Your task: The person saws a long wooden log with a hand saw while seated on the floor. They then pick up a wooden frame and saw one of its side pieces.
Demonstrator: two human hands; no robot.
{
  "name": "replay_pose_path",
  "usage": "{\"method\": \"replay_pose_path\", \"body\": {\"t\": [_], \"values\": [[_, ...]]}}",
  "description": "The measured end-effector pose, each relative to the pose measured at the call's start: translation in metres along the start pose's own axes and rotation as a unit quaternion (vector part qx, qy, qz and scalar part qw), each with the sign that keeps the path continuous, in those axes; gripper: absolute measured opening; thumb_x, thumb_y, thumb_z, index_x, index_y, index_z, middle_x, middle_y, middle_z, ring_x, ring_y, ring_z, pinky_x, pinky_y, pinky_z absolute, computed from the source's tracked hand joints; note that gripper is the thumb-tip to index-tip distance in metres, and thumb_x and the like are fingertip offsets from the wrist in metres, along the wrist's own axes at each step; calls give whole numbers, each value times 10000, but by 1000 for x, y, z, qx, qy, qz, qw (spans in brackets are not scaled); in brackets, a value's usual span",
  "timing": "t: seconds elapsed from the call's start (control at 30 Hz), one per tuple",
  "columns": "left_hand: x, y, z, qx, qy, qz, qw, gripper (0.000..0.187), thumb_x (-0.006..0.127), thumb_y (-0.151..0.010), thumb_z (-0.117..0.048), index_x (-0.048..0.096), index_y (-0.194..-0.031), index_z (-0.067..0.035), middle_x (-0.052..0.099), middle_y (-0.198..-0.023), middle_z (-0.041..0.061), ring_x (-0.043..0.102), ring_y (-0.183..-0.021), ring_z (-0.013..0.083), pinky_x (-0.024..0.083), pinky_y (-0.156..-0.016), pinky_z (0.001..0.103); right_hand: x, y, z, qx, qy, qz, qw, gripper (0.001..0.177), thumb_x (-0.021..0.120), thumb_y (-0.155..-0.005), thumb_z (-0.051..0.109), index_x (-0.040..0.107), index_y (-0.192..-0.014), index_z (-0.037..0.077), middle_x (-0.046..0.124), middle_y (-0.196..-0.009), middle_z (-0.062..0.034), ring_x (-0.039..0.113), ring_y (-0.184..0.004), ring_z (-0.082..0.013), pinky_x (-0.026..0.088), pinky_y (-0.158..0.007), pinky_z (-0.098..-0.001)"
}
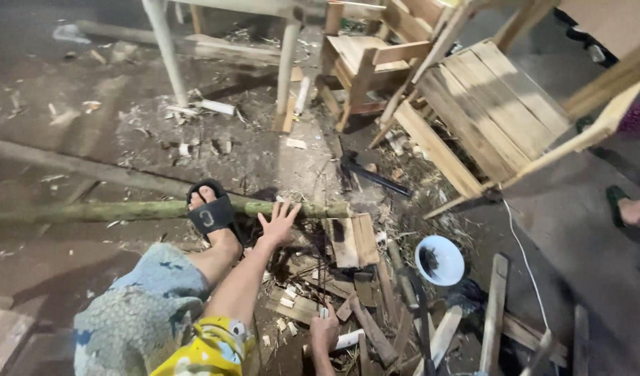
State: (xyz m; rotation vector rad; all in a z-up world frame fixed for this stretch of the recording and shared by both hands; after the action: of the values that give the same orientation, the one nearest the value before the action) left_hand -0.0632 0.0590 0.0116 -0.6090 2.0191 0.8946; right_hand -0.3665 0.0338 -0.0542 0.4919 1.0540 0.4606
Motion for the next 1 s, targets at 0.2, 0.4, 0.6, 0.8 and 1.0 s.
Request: {"method": "replay_pose_path", "body": {"t": [0.2, 0.4, 0.6, 0.8, 1.0], "values": [[-12, 3, -9, -25, -15, 8, 1000, 851, 577, -745, -92, 166, -1453, -325, 47, -1550, -2, -2, -1429, 290, 56, -1037, 751, 10, -15, -5, -52, -10, -13, 999, 472, 592, -810, 211, 551, -1253, 367, 694, -690, 38, 527, -494, -102, 368, -436, -263], [3, -23, -12, 0, -126, -26, 992, 979, 673, -693, -141, 103, -1471, -312, 179, -1460, 148, 217, -1283, 391, 240, -916, 799, 14, -21, -9, -50, -1, -15, 999, 462, 572, -806, 205, 560, -1229, 389, 720, -783, 54, 574, -552, -114, 413, -459, -272], [22, -56, -10, 29, -201, -131, 970, 800, 607, -772, -165, 202, -1452, -285, 316, -1312, 189, 346, -1145, 428, 370, -822, 737, 12, -14, -5, -35, -30, 31, 998, 546, 591, -847, 232, 426, -1352, 357, 721, -858, 40, 423, -429, -63, 316, -373, -219], [7, -58, -16, -32, -90, -50, 994, 800, 793, -652, -323, 348, -1314, -264, 244, -1362, 185, 268, -1220, 417, 209, -923, 801, -2, -4, 9, -73, -50, 39, 995, 653, 614, -836, 132, 364, -1403, 338, 725, -795, 7, 287, -352, -48, 258, -288, -182], [11, -43, -26, -23, -37, -66, 997, 616, 511, -704, -49, 364, -1295, -143, 369, -1360, 169, 236, -1338, 419, 10, -929, 854, -32, 32, 29, -115, 10, 20, 993, 636, 621, -838, 208, 371, -1402, 360, 561, -576, 52, 293, -377, -64, 211, -311, -216]]}}
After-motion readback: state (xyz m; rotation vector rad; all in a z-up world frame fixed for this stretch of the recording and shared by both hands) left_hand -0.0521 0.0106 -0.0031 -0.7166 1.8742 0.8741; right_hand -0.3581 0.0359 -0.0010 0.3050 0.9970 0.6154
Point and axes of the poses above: each hand's wrist, its own y-axis away from the middle knuckle, its own x-axis out of the palm, z = x × y, the point moved 6 cm from there along -y, towards the middle knuckle
